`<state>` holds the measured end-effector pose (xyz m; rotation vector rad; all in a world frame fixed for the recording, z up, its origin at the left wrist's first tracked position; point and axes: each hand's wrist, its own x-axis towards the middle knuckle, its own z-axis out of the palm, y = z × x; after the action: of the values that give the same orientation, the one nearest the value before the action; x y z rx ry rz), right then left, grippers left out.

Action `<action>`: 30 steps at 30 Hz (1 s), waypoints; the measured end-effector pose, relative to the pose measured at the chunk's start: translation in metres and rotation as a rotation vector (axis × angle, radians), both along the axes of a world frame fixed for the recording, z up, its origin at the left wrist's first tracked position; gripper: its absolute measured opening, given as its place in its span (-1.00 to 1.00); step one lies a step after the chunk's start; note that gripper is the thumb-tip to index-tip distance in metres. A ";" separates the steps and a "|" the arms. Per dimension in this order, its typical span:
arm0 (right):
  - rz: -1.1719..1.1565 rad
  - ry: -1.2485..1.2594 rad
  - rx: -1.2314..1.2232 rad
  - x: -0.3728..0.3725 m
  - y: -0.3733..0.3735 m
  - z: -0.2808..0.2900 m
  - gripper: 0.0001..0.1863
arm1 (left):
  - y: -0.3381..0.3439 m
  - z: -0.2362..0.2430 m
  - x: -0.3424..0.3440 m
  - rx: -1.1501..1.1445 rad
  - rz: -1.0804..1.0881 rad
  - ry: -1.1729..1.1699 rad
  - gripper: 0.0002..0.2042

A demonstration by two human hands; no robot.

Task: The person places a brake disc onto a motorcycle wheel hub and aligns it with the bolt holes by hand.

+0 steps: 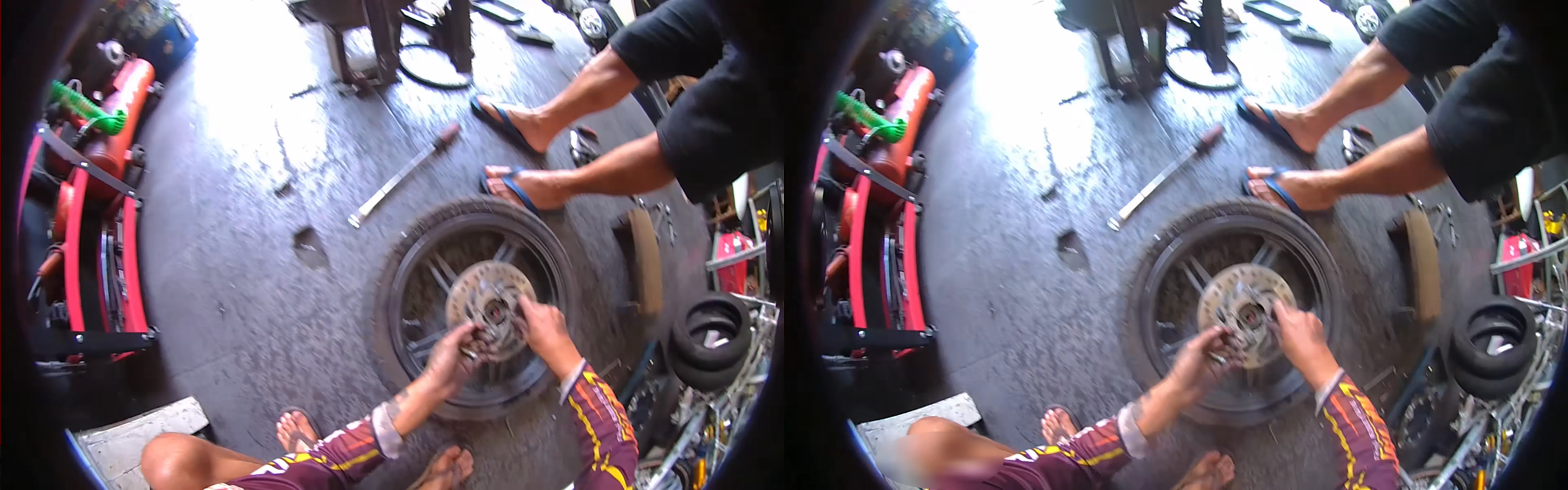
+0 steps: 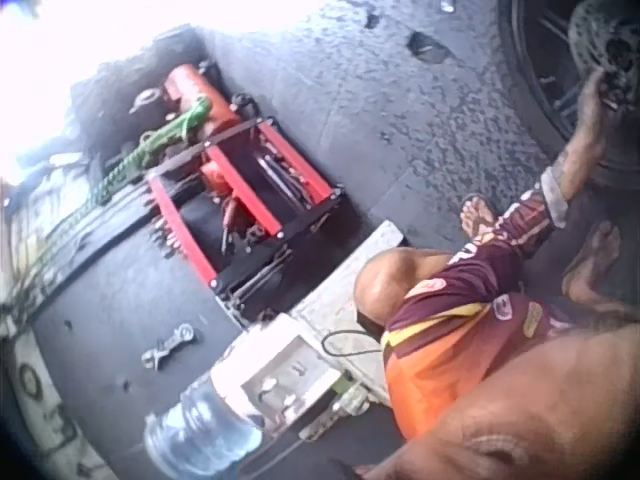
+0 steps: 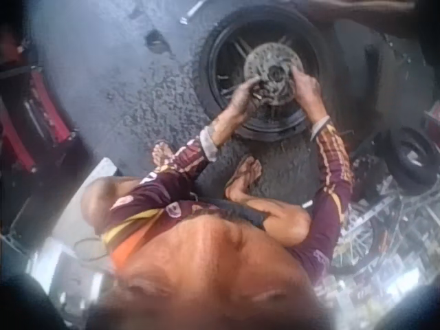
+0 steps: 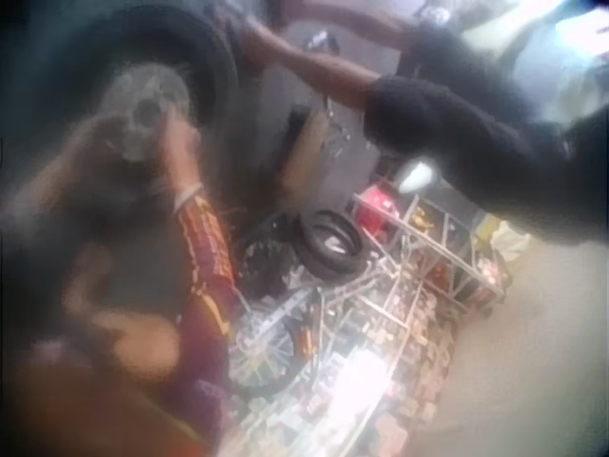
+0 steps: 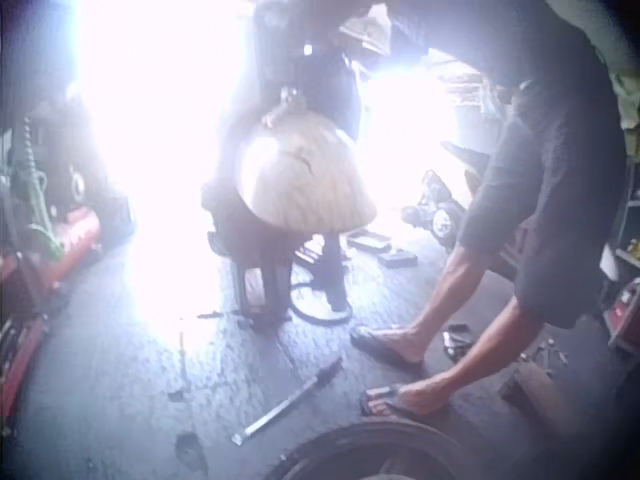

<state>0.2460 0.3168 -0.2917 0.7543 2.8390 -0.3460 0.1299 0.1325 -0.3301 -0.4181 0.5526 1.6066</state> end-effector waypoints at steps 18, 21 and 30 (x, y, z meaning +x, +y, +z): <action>-0.019 0.041 0.088 -0.011 -0.002 0.004 -0.54 | -0.005 0.009 -0.012 0.176 0.109 0.041 -0.67; -0.075 -0.109 0.086 -0.010 0.000 0.008 -0.54 | 0.000 0.028 -0.015 0.074 0.138 0.052 -0.56; 0.098 0.349 -0.403 -0.028 -0.076 0.044 -0.67 | 0.000 0.021 -0.012 0.228 0.341 0.095 -0.36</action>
<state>0.2179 0.2406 -0.2474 0.5100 2.9471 -1.0875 0.1177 0.1320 -0.3096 -0.2755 0.3759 2.0009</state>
